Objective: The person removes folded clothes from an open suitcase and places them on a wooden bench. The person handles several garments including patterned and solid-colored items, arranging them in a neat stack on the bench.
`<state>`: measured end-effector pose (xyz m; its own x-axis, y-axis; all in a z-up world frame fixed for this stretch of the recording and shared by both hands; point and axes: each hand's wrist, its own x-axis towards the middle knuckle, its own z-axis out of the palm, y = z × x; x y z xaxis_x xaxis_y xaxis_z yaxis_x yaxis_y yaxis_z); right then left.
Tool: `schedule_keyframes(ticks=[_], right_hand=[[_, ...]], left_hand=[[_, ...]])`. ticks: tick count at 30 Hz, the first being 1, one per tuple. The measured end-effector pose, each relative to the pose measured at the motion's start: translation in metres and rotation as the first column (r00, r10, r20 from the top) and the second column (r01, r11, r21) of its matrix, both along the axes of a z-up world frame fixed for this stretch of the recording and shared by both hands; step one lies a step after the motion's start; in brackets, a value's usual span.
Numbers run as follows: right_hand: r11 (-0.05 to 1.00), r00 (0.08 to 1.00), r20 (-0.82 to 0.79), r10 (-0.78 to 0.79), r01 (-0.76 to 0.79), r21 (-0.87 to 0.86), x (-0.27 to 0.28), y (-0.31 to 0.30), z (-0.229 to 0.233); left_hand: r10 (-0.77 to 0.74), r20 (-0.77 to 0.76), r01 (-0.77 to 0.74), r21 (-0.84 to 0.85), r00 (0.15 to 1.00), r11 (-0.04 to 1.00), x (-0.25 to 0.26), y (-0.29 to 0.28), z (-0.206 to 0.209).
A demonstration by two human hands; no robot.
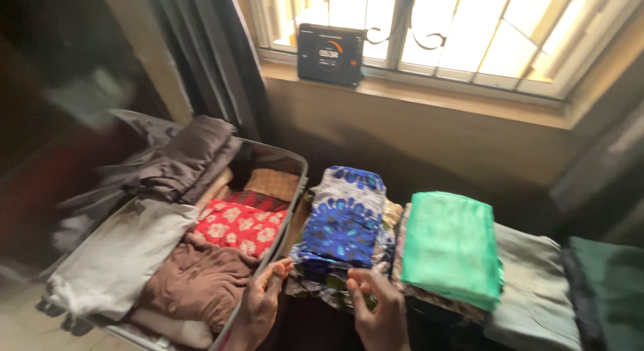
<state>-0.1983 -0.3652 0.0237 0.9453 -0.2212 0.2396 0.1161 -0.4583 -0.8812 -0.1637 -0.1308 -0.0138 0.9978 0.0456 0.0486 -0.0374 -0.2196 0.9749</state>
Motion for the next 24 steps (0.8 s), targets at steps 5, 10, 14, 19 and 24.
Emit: schedule_keyframes(ticks=[5, 10, 14, 19, 24], right_hand=[[0.99, 0.983, -0.146, 0.112, -0.098, 0.103, 0.008, 0.041, -0.028], [0.97, 0.952, -0.212, 0.223, -0.195, 0.145, 0.027, 0.075, -0.042], [0.949, 0.927, -0.23, 0.297, -0.258, 0.183, 0.046, 0.094, -0.046], [0.959, 0.926, -0.267, 0.267, -0.229, 0.167, 0.065, 0.119, -0.052], [0.975, 0.94, -0.257, 0.223, -0.217, 0.052, 0.092, 0.144, -0.058]], left_hand=[[0.018, -0.032, -0.019, -0.042, 0.999, 0.999, 0.005, 0.038, -0.024], [0.051, -0.082, -0.053, -0.024, 0.995, 0.998, 0.021, 0.072, -0.036], [0.045, -0.116, -0.05, -0.045, 0.992, 0.998, 0.039, 0.093, -0.037], [-0.02, -0.076, 0.009, -0.142, 0.997, 0.99, 0.062, 0.116, -0.033], [-0.012, -0.108, 0.025, 0.116, 0.994, 0.993, 0.094, 0.139, -0.02]])
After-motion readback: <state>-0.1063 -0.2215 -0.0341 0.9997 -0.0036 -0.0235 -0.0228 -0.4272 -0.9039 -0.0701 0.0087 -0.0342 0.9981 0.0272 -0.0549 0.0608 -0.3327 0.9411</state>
